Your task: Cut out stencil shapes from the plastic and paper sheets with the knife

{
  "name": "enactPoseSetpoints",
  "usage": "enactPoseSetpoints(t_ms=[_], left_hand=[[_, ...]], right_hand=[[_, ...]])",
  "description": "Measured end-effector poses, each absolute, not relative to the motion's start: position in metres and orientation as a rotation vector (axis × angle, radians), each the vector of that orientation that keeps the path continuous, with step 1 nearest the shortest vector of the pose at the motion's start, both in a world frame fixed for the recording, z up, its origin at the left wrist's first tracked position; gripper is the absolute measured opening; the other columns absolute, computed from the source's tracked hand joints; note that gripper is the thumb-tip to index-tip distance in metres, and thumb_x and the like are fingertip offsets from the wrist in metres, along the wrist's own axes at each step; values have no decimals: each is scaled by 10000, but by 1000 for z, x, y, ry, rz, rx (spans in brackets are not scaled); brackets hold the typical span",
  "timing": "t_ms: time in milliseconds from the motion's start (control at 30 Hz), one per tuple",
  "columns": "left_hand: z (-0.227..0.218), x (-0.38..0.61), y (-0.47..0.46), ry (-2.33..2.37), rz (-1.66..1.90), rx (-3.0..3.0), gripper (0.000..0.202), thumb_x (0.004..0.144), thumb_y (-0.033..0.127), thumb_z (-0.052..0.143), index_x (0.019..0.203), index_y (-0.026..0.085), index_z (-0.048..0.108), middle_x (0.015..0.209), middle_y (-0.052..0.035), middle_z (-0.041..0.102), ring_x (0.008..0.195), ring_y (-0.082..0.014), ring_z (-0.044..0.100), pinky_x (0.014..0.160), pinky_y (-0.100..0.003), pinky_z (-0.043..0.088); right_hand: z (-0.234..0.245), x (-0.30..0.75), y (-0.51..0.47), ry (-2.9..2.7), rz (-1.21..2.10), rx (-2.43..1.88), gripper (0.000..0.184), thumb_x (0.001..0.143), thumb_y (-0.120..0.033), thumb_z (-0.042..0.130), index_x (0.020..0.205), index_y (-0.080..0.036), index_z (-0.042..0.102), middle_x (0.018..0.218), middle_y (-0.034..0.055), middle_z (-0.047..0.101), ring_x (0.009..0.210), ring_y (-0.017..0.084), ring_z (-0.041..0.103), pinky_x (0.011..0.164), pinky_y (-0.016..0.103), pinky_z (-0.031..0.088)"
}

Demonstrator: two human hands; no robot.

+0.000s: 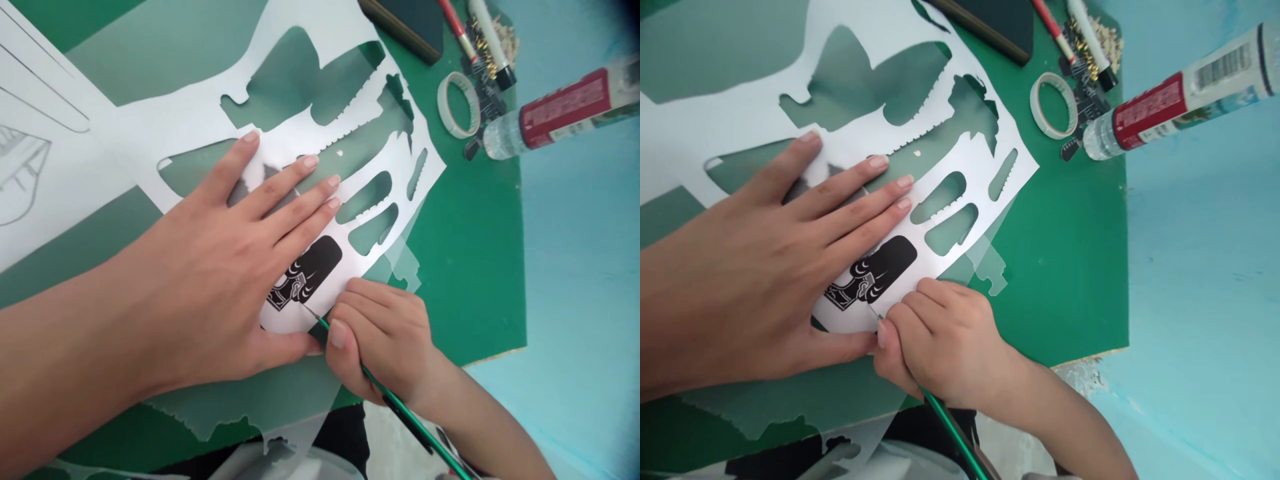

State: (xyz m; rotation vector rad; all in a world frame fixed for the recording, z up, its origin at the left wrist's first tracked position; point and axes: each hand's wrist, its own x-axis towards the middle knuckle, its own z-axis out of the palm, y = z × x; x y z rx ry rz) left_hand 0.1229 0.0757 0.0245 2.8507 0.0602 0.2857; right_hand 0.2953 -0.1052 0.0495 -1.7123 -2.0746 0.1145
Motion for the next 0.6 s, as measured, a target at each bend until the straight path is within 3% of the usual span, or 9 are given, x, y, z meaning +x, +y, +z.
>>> enactPoseSetpoints(t_ms=[267,400,600], left_hand=[[25,124,77,53,284,2831,1109,1144,871,348,1856,21,318,1959,-186,279,1854,-474,225,1533,-758,76],[25,124,77,61,289,2821,1077,1136,872,367,1871,87,316,1960,-169,284,1852,-463,236,1528,-767,103],[25,124,77,54,282,2823,1102,1125,887,377,1865,72,321,1964,-170,270,1857,-458,226,1539,-736,67]], right_hand=[[50,296,-105,-2101,105,-1701,489,1138,-91,478,675,-248,476,600,-39,439,609,161,327,576,356,291],[48,297,-105,-2099,104,-1695,494,1146,-103,467,673,-248,477,599,-37,452,612,163,326,572,352,297],[48,296,-106,-2091,110,-1684,485,1139,-100,471,678,-251,467,605,-35,466,617,165,328,578,352,308]])
